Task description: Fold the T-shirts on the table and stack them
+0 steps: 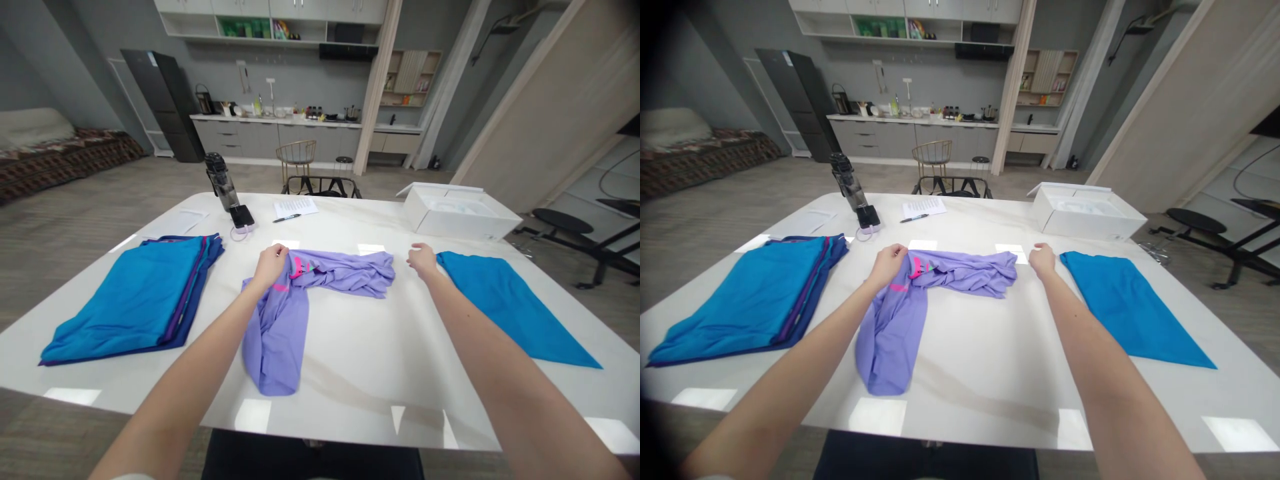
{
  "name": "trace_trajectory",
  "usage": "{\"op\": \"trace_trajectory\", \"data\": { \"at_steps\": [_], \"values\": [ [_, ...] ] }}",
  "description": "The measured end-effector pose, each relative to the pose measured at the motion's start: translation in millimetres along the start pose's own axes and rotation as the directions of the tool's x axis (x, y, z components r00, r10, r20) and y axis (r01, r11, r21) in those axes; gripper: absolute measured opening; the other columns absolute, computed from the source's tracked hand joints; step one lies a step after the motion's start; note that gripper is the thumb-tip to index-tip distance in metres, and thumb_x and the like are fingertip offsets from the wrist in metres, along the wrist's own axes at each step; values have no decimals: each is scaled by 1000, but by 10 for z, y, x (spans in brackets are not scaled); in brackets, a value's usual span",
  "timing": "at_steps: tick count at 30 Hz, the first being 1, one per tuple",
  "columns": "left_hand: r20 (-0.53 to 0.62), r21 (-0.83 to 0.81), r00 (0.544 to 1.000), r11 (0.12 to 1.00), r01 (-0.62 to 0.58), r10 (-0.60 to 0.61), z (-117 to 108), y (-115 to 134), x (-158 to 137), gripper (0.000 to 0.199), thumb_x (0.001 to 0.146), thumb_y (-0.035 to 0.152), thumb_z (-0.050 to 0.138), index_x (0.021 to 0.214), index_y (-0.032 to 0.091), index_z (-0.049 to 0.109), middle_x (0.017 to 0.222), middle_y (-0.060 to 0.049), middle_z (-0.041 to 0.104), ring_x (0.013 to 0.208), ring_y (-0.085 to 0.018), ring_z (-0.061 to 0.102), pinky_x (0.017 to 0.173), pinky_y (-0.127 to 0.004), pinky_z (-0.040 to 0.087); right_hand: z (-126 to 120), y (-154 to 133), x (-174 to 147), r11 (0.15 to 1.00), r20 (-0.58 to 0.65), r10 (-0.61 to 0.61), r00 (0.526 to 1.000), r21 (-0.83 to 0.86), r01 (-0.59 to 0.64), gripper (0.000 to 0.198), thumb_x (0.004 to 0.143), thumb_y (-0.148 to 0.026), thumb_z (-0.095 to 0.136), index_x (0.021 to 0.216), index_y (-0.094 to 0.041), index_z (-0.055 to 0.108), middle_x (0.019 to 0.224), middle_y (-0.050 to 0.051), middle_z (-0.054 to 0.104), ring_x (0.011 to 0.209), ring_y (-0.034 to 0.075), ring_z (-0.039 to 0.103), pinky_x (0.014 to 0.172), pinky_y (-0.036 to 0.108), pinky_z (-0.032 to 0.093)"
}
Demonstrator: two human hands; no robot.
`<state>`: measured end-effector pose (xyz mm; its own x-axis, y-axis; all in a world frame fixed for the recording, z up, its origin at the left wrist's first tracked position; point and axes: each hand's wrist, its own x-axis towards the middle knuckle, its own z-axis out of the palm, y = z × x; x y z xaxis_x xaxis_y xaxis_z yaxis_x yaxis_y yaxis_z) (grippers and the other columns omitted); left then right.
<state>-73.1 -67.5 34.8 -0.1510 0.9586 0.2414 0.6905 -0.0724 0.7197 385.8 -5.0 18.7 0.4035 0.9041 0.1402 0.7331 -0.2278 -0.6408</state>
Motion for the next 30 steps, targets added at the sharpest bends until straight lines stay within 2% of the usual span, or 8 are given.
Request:
{"op": "trace_trajectory", "data": {
  "at_steps": [4, 8, 11, 13, 16, 18, 25, 30],
  "values": [
    [-120, -50, 993, 999, 19, -25, 59, 19, 68, 29, 96, 38, 46, 87, 20, 67, 85, -4, 72, 83, -20, 63, 79, -29, 45, 201, -155, -218, 985, 124, -168, 978, -24, 173, 33, 84, -29, 57, 113, -18, 70, 100, 8, 71, 87, 22, 65, 84, 33, 51],
    [-276, -151, 932, 968, 198, -234, 97, -54, 327, 32, 99, 37, 41, 93, 18, 65, 92, -7, 71, 89, -20, 62, 82, -30, 46, 286, -451, -483, 901, 388, -397, 832, -8, 434, 49, 84, -58, 67, 117, -22, 68, 103, 6, 69, 88, 22, 65, 83, 32, 51],
    [-312, -101, 899, 952, 289, -306, 119, -71, 414, 32, 101, 34, 38, 104, 16, 65, 106, -13, 70, 99, -24, 62, 90, -35, 46, 322, -610, -720, 860, 447, -331, 831, -219, 461, 75, 75, -71, 74, 132, -24, 60, 122, 15, 65, 101, 30, 67, 87, 39, 51],
    [-314, 72, 937, 980, 188, -157, 146, -19, 360, 32, 100, 36, 44, 117, 15, 62, 122, -16, 66, 115, -28, 59, 100, -40, 44, 362, -652, -863, 847, 442, -173, 880, -389, 361, 83, 76, -73, 71, 138, -20, 53, 124, 22, 64, 106, 37, 67, 88, 46, 51],
    [-13, 314, 980, 932, -183, 197, 223, 122, 192, 42, 97, 39, 54, 134, 20, 57, 138, -16, 60, 132, -31, 52, 112, -46, 36, 438, -633, -956, 817, 502, -53, 863, -475, 326, 64, 88, -62, 64, 131, -16, 58, 120, 25, 67, 110, 41, 66, 87, 48, 51],
    [282, 337, 921, 871, -357, 268, 292, 221, 88, 46, 95, 37, 57, 139, 22, 55, 138, -14, 62, 132, -31, 54, 113, -46, 36, 474, -595, -895, 818, 543, -93, 835, -436, 375, 42, 90, -48, 64, 121, -20, 64, 120, 21, 69, 110, 38, 67, 87, 46, 52],
    [777, 267, 629, 925, -269, -41, 461, 638, -182, 18, 85, 29, 68, 86, 13, 75, 77, -11, 75, 77, -25, 71, 81, -36, 53, 584, -552, -416, 921, 247, -321, 914, -142, 362, 38, 89, -16, 50, 124, -23, 64, 125, 13, 67, 111, 28, 64, 96, 39, 50],
    [535, 282, 841, 923, -262, 75, 747, 827, -193, 60, 92, 58, 59, 128, 10, 61, 117, -23, 70, 105, -36, 68, 90, -48, 51, 711, -714, -707, 947, 67, -320, 945, -8, 321, 33, 92, -38, 55, 119, -21, 62, 129, 14, 60, 111, 26, 63, 93, 35, 50]
  ]
}}
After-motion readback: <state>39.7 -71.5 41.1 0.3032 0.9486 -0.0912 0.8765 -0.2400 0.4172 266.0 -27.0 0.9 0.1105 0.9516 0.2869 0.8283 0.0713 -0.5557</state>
